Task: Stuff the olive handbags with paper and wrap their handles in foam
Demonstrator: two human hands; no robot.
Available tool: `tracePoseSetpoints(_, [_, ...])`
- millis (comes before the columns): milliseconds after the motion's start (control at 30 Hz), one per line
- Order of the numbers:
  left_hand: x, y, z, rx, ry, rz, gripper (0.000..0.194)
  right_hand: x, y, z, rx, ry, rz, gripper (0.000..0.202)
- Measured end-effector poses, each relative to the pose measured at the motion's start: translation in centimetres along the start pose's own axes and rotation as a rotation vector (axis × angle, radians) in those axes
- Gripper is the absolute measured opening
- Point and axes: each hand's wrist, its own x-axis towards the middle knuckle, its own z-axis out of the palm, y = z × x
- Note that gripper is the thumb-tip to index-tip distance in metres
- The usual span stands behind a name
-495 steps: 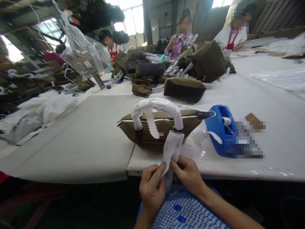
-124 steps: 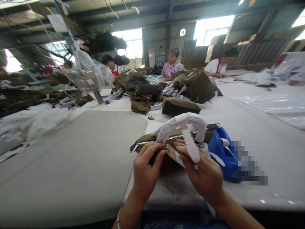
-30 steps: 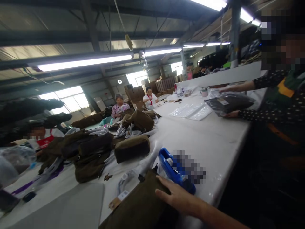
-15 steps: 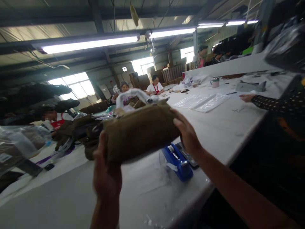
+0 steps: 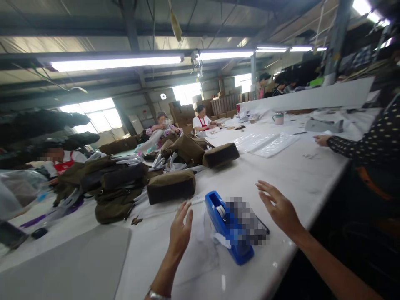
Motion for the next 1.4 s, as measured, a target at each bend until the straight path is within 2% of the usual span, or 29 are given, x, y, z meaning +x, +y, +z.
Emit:
tracePoseSetpoints(100, [-1.9,-3.5,1.0,0.066,-0.043,-0.034,0.046,-1.6,5.0,0.8,-0.041,-0.039,0.238,0.051])
tracePoseSetpoints(200, [-2.9,-5.2,2.0,0.114,-0.093,-0.034,0.044,-2.6,7.4,1.4,-0.106,-0.104,0.36,0.057])
tracePoseSetpoints(333, [-3.8,-6.3,3.5,0.148,-0.181,0.018,0.04,-3.1,7.9,2.0,-0.121,-0.138,0.343,0.053])
tracePoseSetpoints(467, [-4.3,-7.4,4.3,0.301,-0.237,0.13,0.041,-2.9,7.7,2.3,-0.126,-0.169,0.329,0.049])
tracePoseSetpoints(700, [-4.1,-9.9,4.4,0.4,-0.219,0.298,0.04,-2.8,7.8,2.6,-0.15,-0.162,0.354,0.047])
tracePoseSetpoints(800, [-4.1,-10.8,4.6,0.41,-0.227,0.329,0.04,-2.7,8.0,2.5,-0.16,-0.176,0.357,0.046])
tracePoseSetpoints(900, [-4.1,-10.8,4.6,0.398,-0.219,0.32,0.038,-1.6,7.9,2.6,-0.122,-0.197,0.373,0.049])
tracePoseSetpoints(1033, [-4.3,-9.2,4.2,0.33,-0.199,0.246,0.034,1.6,7.2,3.6,-0.015,-0.154,0.373,0.061])
tracePoseSetpoints(1167, [-4.1,-7.8,3.8,0.222,-0.201,0.18,0.034,3.9,6.8,5.8,-0.045,-0.184,0.339,0.052])
tracePoseSetpoints(1300, [-3.8,-7.8,3.8,0.127,-0.21,0.141,0.036,2.7,6.8,7.5,-0.017,-0.202,0.331,0.051])
tracePoseSetpoints(1400, [-3.7,-8.1,3.7,0.1,-0.211,0.11,0.04,1.2,6.9,7.4,0.062,-0.209,0.384,0.049])
